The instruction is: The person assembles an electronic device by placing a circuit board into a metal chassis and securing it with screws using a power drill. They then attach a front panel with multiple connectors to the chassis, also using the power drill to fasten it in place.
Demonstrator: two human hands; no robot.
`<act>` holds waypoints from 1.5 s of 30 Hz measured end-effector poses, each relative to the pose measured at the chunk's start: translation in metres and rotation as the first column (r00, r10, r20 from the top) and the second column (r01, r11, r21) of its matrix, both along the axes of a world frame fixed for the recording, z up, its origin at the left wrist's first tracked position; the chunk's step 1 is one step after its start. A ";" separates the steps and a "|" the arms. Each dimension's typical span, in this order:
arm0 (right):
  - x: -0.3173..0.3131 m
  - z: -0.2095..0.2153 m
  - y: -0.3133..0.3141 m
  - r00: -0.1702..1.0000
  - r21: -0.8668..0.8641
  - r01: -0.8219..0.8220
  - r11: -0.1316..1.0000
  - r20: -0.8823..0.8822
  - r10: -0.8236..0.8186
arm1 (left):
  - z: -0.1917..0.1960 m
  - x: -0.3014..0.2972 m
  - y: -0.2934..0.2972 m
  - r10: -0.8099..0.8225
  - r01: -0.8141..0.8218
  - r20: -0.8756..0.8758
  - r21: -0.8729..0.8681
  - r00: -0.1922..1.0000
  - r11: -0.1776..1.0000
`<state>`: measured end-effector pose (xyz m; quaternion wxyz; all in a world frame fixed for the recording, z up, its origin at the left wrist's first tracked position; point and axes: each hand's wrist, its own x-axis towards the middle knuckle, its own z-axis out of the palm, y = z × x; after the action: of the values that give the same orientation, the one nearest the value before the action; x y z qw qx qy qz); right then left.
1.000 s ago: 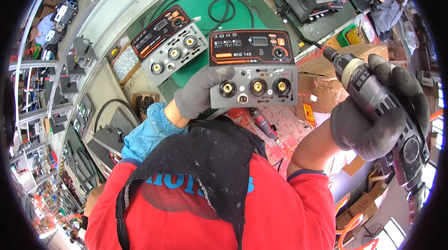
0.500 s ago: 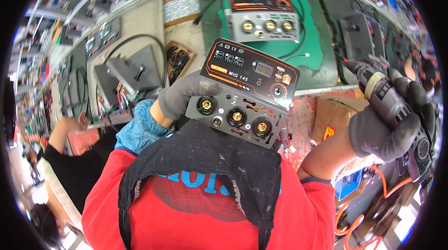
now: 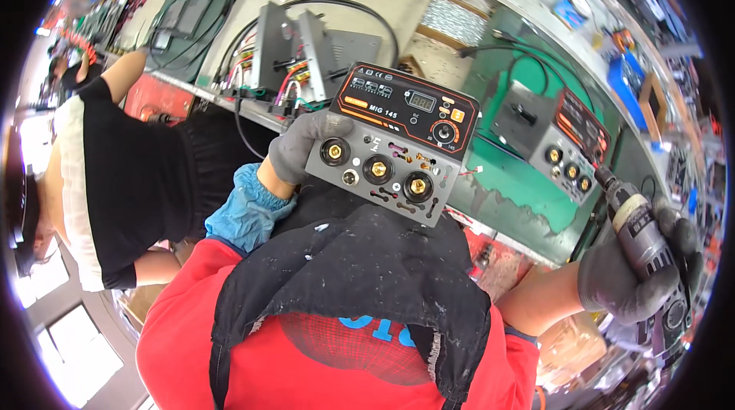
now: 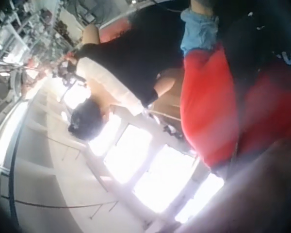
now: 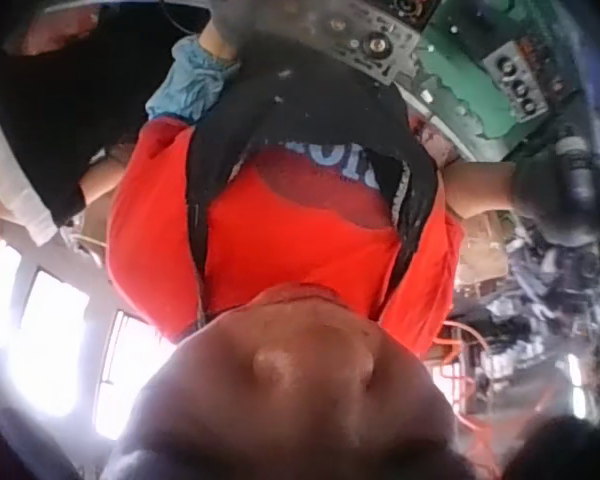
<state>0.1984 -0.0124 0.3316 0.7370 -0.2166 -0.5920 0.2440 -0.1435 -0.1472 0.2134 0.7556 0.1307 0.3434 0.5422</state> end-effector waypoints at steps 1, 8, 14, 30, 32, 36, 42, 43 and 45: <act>-0.010 -0.001 -0.005 1.000 0.023 -0.018 1.000 0.005 0.018 | -0.002 -0.007 -0.004 0.047 -0.047 0.037 -0.003 0.998 0.999; -0.056 -0.016 0.012 0.972 -0.037 -0.233 0.972 -0.035 0.232 | -0.020 -0.052 -0.018 0.175 -0.174 0.047 -0.015 0.983 0.985; -0.074 -0.028 0.009 0.995 -0.137 -0.095 0.986 0.029 0.100 | -0.039 -0.052 -0.017 0.121 -0.117 0.038 -0.085 0.992 0.989; -0.059 0.016 0.131 0.959 -0.051 0.275 0.960 0.090 -0.269 | -0.049 -0.026 -0.014 0.197 -0.223 -0.288 -0.059 0.937 0.973; -0.042 0.016 0.173 0.957 -0.025 0.199 0.980 0.219 -0.189 | -0.045 -0.021 -0.009 0.208 -0.233 -0.223 -0.092 0.952 0.968; -0.039 0.024 0.246 0.927 -0.137 0.228 0.964 0.335 -0.171 | -0.048 -0.010 -0.008 0.283 -0.290 -0.187 -0.012 0.941 0.957; -0.054 0.100 0.391 0.585 0.374 0.540 0.754 0.477 -0.656 | -0.077 -0.009 0.007 0.449 -0.444 -0.096 0.069 0.888 0.893; -0.066 0.114 0.405 0.584 0.455 0.533 0.714 0.412 -0.699 | -0.078 -0.008 0.003 0.504 -0.495 -0.104 0.098 0.857 0.863; -0.053 0.131 0.460 0.528 0.580 0.386 0.717 0.499 -0.687 | -0.050 -0.003 0.001 0.596 -0.582 -0.154 0.128 0.788 0.803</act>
<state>0.1453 0.4472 0.4624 0.5292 -0.3108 -0.7565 -0.2260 -0.1467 -0.1467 0.1633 0.5079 0.0952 0.4159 0.7484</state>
